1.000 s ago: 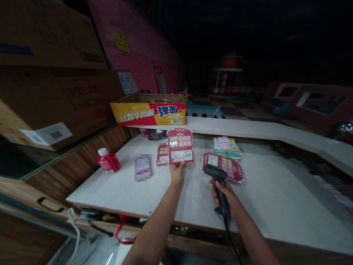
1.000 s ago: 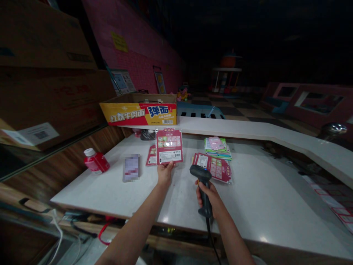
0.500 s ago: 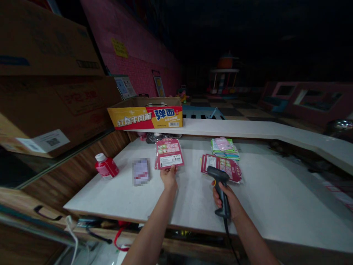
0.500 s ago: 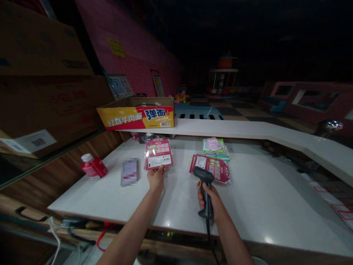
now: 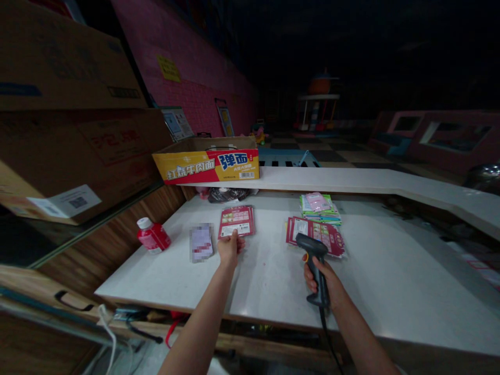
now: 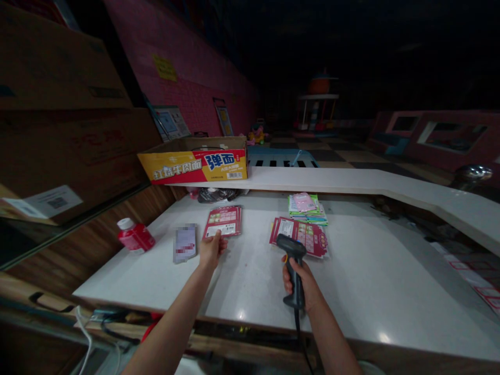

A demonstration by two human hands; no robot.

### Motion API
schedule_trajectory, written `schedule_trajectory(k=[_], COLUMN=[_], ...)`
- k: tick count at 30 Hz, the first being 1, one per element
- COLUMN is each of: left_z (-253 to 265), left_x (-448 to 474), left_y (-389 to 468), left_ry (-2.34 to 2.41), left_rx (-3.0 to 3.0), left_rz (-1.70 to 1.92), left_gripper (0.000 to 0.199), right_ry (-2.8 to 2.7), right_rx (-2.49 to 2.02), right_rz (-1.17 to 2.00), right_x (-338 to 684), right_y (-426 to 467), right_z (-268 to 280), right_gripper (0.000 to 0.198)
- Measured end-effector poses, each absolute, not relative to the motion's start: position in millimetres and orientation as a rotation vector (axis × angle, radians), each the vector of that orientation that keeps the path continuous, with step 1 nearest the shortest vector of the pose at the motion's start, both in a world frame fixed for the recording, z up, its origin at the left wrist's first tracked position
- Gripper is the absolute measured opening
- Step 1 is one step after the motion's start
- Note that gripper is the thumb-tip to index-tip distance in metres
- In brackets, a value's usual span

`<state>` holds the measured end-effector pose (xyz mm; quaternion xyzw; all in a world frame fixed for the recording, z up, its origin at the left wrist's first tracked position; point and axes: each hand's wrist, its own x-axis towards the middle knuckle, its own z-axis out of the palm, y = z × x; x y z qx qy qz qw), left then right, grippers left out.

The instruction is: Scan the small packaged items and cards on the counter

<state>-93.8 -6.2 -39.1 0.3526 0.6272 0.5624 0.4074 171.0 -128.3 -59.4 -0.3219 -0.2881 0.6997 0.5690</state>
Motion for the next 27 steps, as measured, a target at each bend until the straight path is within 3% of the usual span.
schedule_trajectory(k=[5,8,12,27], left_z=[-28,-26,-35,-46], left_x=[-94,-88,-82,-80], left_y=[-14,-8,4,6], left_ry=[1.952,2.086,2.084,2.069], left_rx=[1.963,2.248,2.271,2.292], left_rz=[1.143,0.87,0.642,0.671], left_gripper=[0.016,0.036,0.037,0.032], right_ry=[-0.675,-0.668,-0.631,-0.662], right_rx=[-0.744,-0.736,-0.738,-0.731], right_rz=[1.654,1.64,1.625,1.626], right_x=[172,172,170,170], right_y=[-130,-131,-131,-133], right_z=[-61,-61,-59,-56], right_gripper=[0.037,0.036,0.035,0.034])
